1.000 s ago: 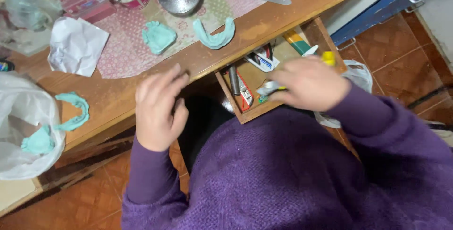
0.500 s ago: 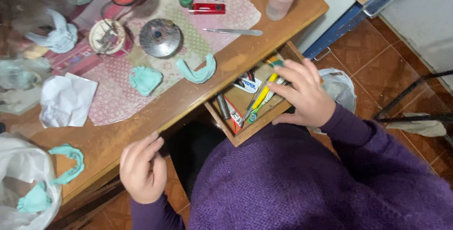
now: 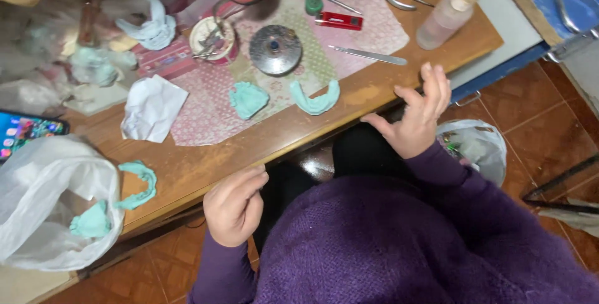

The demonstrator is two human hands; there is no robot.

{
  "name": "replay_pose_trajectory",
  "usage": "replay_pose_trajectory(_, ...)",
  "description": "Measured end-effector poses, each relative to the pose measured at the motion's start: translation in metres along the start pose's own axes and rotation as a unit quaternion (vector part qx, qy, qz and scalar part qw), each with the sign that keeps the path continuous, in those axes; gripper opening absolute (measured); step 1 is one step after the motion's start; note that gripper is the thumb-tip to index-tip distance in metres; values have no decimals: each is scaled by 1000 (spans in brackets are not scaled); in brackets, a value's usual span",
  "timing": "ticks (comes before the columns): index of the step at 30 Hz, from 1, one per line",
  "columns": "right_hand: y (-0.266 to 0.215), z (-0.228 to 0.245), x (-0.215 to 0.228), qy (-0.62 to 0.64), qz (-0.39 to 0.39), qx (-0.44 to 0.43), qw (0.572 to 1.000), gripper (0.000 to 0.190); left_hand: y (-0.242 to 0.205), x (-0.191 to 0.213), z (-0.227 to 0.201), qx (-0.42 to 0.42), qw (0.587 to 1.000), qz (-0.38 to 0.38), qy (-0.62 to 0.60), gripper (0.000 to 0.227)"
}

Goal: The person trims a light blue dental mold using metal shears over a trash bin, then uses a pink sanding block to smooth the edges of the mold on a workbench.

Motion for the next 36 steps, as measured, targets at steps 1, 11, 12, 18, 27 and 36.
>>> replay_pose_trajectory(1,1,-3,0,6,3,2,1000,76,1,1,2,4,1000,-3,5,25)
replay_pose_trajectory(11,82,-70,17,154,-26,-121,980,89,47,-21,-11,-62,997,31,17,27)
replay_pose_trajectory(12,82,-80,11,163,21,-117,979,110,56,-26,-16,-71,996,47,23,28)
replay_pose_trajectory(18,104,-73,7,141,49,-76,986,68,87,-44,-24,-93,993,58,32,29)
replay_pose_trajectory(27,74,-148,-1,182,-17,-93,979,38,82,-34,52,33,976,54,210,65)
replay_pose_trajectory(36,174,39,-26,149,125,175,965,10,89,-18,61,57,984,35,164,70)
Point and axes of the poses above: each hand's wrist, its own y-axis towards the middle knuckle, its own x-axis out of the back of the hand, z = x × y, the point moved 4 cm from there along y, towards the middle knuckle, and after that the axes turned 9 degrees about -z, right-handed, at the moved point
